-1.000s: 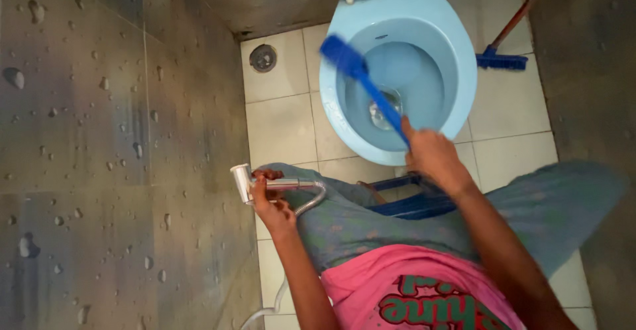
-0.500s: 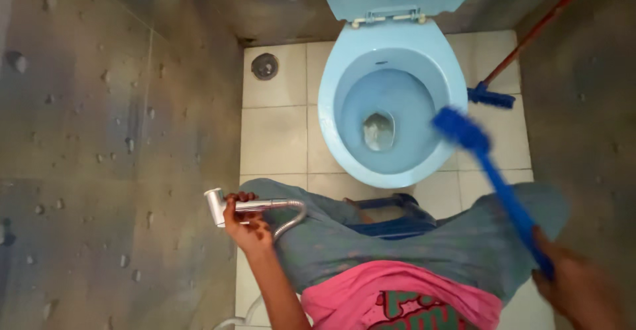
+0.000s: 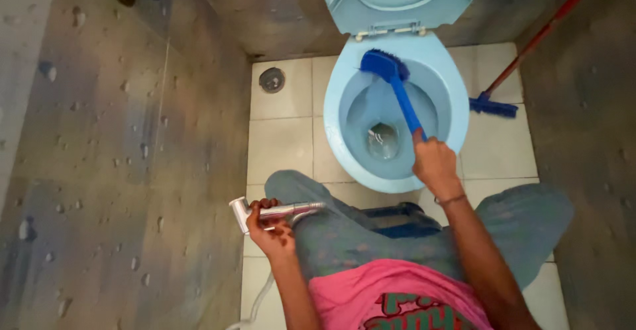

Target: The person cleans the inside of a toilet bowl using a brush and a handheld bidet sprayer.

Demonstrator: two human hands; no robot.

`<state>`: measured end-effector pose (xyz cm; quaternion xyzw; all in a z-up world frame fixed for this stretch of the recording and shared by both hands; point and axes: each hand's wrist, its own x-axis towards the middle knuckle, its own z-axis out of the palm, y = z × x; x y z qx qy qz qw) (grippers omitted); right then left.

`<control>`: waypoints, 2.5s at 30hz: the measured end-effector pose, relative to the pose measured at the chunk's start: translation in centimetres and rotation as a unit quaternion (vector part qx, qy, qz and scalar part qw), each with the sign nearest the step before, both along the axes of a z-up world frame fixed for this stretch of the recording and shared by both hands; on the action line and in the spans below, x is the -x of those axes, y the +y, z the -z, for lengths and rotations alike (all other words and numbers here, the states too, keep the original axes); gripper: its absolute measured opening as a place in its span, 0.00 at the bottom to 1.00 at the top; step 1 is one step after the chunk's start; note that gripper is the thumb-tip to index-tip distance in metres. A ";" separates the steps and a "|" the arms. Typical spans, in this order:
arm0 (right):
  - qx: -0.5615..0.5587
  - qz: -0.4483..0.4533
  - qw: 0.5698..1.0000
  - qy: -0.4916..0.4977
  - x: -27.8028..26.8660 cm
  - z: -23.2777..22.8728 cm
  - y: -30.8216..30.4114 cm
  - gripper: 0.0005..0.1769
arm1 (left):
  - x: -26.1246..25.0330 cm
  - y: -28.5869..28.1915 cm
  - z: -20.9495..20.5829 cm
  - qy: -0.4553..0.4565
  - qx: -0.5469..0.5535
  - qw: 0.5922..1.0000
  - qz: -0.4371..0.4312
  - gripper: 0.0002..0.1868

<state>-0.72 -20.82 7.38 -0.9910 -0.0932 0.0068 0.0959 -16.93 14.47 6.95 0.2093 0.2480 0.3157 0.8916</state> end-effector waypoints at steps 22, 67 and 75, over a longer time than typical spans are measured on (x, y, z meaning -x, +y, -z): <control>0.033 -0.088 0.955 0.282 17.8 -8.7 -11.8 0.51 | -1.6 1.3 1.9 0.041 -0.003 0.999 -0.007 0.08; -0.947 0.053 -0.237 0.207 1.7 -8.9 4.6 0.13 | -1.0 -1.9 0.1 0.098 -0.083 0.991 0.039 0.06; -0.959 -0.024 -0.048 0.277 -4.0 -3.3 -1.6 0.06 | 0.1 -0.6 0.3 0.062 -0.041 0.996 0.042 0.07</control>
